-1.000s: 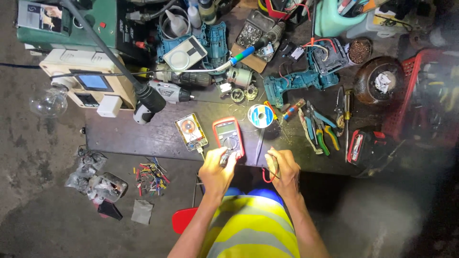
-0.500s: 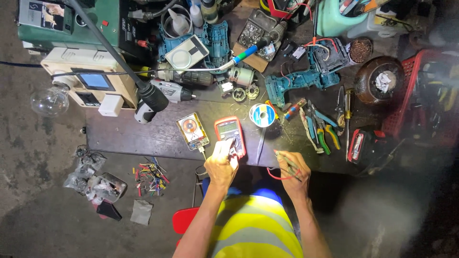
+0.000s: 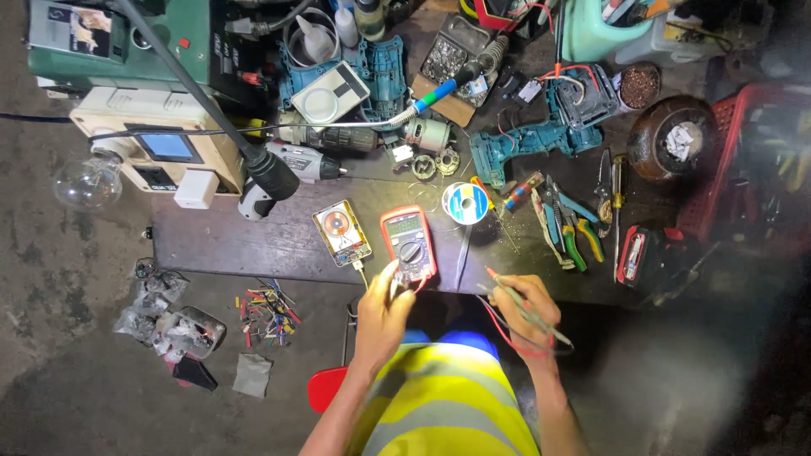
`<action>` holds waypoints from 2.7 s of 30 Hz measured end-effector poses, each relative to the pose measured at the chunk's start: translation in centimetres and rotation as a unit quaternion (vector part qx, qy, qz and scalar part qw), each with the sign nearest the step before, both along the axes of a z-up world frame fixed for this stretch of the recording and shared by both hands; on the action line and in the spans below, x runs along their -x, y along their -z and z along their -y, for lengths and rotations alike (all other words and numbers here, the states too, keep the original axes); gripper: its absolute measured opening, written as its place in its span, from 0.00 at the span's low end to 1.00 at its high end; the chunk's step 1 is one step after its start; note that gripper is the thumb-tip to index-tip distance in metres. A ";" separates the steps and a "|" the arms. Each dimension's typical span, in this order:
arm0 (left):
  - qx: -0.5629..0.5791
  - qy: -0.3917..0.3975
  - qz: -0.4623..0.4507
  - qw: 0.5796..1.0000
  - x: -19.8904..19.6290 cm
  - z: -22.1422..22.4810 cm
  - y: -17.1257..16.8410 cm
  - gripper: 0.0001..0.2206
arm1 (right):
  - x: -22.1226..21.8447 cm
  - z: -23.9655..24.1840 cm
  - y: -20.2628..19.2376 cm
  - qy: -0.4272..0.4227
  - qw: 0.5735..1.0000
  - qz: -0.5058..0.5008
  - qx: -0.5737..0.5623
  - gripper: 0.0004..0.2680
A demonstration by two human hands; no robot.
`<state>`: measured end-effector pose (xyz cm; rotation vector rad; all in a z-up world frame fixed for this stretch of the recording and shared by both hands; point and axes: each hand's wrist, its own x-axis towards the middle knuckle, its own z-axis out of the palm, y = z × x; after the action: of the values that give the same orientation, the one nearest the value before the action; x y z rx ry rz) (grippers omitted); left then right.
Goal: Testing an electronic module and its wiring using a digital multimeter on a repair bench.
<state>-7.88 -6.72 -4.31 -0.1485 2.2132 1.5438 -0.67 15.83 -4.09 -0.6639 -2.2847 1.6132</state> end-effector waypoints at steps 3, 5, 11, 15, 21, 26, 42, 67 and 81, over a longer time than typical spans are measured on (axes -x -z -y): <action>-0.048 -0.019 0.272 0.961 -0.2 0.4 -3.7 0.26 | 0.6 1.4 -3.8 -0.032 0.999 -0.014 0.024 0.03; -0.082 -0.001 0.258 0.963 -1.2 1.0 -3.2 0.25 | 0.3 2.1 -4.3 -0.023 0.998 0.041 0.031 0.06; -0.136 -0.045 0.234 0.962 -3.1 0.8 -1.8 0.18 | -0.6 3.6 -3.1 -0.001 0.987 0.109 0.119 0.13; -0.103 -0.045 0.235 0.965 -2.8 0.5 -2.7 0.15 | 0.1 4.7 -3.4 -0.018 0.990 0.083 0.114 0.10; -0.027 -0.046 0.233 0.971 -2.5 0.5 -4.0 0.11 | -0.2 6.4 -2.7 0.000 0.971 0.058 0.232 0.09; 0.017 0.013 0.159 0.987 -2.8 1.0 -4.3 0.12 | 0.0 6.7 -3.1 -0.009 0.977 0.093 0.193 0.08; 0.078 0.069 0.079 0.991 -3.3 0.9 -4.0 0.12 | 0.3 6.9 -3.5 -0.028 0.979 0.108 0.171 0.06; 0.123 0.071 -0.008 0.990 -4.4 0.7 -2.8 0.12 | 0.1 7.1 -4.1 -0.058 0.986 0.082 0.132 0.06; 0.128 0.078 -0.034 0.988 -4.7 0.6 -2.7 0.11 | 0.1 6.9 -4.3 -0.093 0.991 0.089 0.043 0.06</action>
<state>-3.19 -7.31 -1.56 0.0012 2.4074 1.1966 -0.76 8.92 0.16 -0.6565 -2.4798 1.8119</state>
